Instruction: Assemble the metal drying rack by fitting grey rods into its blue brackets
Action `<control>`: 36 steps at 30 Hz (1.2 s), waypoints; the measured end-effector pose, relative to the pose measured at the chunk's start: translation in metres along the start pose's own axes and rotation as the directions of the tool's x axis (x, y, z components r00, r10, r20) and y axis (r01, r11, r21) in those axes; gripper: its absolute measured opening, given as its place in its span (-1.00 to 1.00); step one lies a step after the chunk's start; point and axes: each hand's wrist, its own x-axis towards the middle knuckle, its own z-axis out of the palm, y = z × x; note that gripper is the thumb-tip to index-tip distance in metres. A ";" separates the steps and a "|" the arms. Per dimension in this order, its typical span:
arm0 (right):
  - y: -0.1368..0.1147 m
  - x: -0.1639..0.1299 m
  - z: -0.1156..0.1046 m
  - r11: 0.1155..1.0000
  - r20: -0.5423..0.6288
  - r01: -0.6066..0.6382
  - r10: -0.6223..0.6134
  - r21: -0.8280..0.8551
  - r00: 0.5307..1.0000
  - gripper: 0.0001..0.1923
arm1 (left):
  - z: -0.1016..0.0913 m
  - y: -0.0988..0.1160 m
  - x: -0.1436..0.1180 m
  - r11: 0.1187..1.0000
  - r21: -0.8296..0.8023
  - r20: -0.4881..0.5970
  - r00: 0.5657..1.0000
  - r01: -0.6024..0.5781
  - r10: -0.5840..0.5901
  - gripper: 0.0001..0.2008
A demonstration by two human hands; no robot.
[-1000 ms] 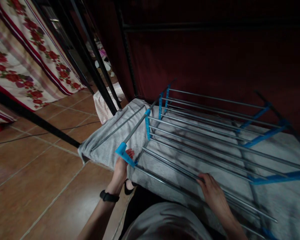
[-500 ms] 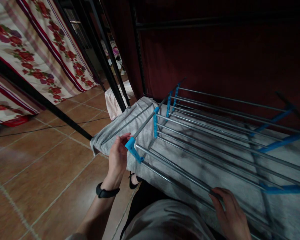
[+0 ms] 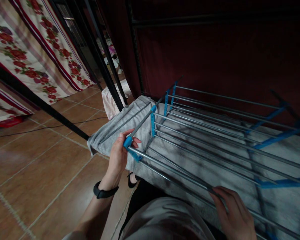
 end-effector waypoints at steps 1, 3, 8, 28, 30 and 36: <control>-0.001 0.001 -0.002 1.000 -0.003 0.011 -0.011 -0.009 1.000 -0.80 | 0.000 -0.001 0.000 1.000 -0.001 -0.001 1.000 -0.003 0.003 -0.43; -0.001 0.001 -0.006 1.000 -0.005 0.016 -0.017 -0.021 1.000 -0.81 | 0.000 -0.002 0.001 1.000 -0.002 -0.003 1.000 -0.005 0.005 -0.44; -0.001 -0.002 -0.010 1.000 0.009 0.019 -0.019 0.001 1.000 -0.82 | 0.001 -0.002 0.000 1.000 0.012 -0.008 1.000 -0.012 0.012 -0.46; -0.009 0.017 -0.032 0.956 0.017 0.266 -0.266 -0.122 0.964 -0.72 | 0.004 0.001 -0.002 1.000 0.030 -0.029 1.000 -0.006 0.007 -0.44; -0.010 0.017 -0.032 0.959 0.008 0.261 -0.261 -0.107 0.965 -0.74 | 0.005 0.001 -0.003 0.999 0.031 -0.019 1.000 -0.012 0.013 -0.45; -0.011 0.016 -0.030 0.956 0.006 0.269 -0.270 -0.118 0.963 -0.74 | 0.004 0.001 -0.002 1.000 0.028 -0.019 1.000 0.005 -0.005 -0.45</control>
